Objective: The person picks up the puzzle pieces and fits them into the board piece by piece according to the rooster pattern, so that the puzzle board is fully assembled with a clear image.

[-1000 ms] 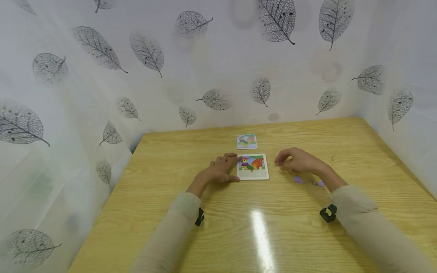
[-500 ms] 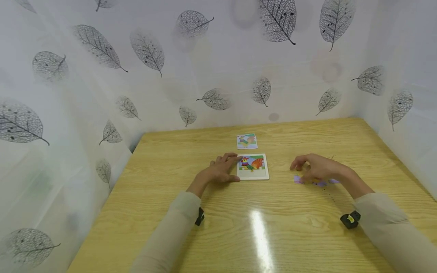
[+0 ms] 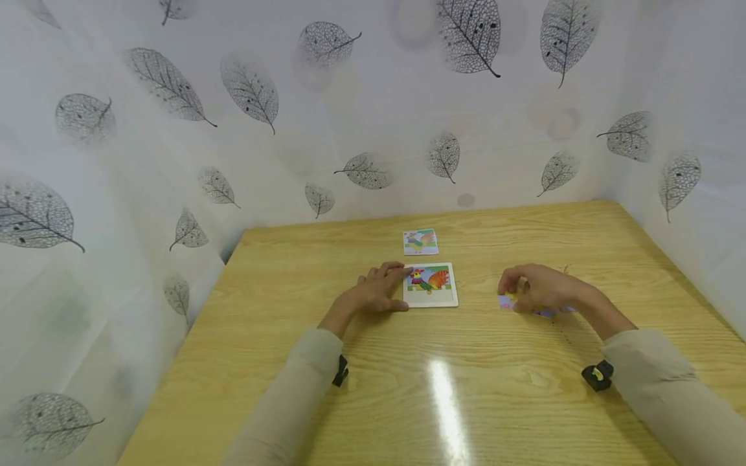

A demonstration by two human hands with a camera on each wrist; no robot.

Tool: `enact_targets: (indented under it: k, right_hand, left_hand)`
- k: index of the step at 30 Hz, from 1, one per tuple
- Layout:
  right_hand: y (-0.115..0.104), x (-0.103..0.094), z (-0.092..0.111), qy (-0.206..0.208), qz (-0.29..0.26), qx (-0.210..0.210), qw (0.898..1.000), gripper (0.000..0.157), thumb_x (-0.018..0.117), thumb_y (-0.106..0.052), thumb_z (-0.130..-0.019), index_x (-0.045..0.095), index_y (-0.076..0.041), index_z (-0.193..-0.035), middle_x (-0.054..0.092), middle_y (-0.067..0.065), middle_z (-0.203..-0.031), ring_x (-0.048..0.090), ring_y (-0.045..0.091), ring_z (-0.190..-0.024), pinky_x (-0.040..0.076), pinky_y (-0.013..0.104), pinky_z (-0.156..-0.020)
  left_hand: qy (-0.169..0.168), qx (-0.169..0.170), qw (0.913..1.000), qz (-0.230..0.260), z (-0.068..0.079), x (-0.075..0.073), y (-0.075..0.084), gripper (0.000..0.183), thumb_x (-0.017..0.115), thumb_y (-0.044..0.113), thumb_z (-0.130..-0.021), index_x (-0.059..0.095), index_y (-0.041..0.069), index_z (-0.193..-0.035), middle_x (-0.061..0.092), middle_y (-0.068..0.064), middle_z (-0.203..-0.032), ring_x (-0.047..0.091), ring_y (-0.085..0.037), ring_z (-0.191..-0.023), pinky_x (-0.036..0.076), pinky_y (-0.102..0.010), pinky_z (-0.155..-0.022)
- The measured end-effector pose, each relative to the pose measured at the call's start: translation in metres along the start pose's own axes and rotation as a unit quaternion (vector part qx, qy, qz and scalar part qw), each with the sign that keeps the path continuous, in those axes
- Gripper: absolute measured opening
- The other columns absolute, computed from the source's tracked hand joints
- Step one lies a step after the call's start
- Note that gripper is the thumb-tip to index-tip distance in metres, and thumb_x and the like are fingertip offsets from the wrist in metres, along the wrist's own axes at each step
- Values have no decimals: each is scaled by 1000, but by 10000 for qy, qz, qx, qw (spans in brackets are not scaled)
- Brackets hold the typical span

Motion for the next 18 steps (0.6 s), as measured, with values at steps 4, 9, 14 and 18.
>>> enact_targets:
  k: [4, 9, 14, 18]
  right_hand:
    - [2, -2, 0, 158, 22, 54, 9999, 28, 82, -5, -87, 69, -9, -111, 60, 12, -117, 52, 29, -106, 52, 32, -80]
    - [4, -1, -2, 255, -64, 70, 9996, 28, 79, 0, -87, 72, -7, -112, 63, 14, -118, 55, 30, -109, 55, 32, -78]
    - [4, 0, -3, 321, -69, 232, 9992, 28, 77, 4, -85, 74, -8, -110, 65, 14, -115, 57, 30, -103, 51, 31, -64]
    - [2, 1, -5, 379, 88, 252, 9989, 29, 77, 1, -86, 73, -8, -114, 67, 12, -113, 60, 27, -103, 52, 32, -66]
  left_hand:
    - [-22, 23, 10000, 18, 1, -2, 2, 85, 67, 45, -100, 20, 27, -167, 14, -4, -172, 27, -39, -149, 32, -58, -113]
    - [-30, 28, 10000, 29, 1, -1, 2, 85, 67, 45, -100, 20, 27, -167, 14, -4, -172, 27, -39, -149, 31, -58, -113]
    - [-44, 13, 10000, 10, 0, 0, 1, 85, 67, 46, -100, 18, 27, -168, 14, -4, -172, 27, -38, -150, 31, -57, -113]
    - [-43, 28, 10000, 30, 0, 0, 1, 85, 67, 45, -100, 18, 27, -168, 13, -4, -172, 26, -38, -150, 31, -58, -113]
Point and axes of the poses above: each hand's wrist, its own z-axis away from the middle knuckle, its own x-axis out of the palm, y = z × x, the point moved 8 cm from there along -z, towards the middle knuckle
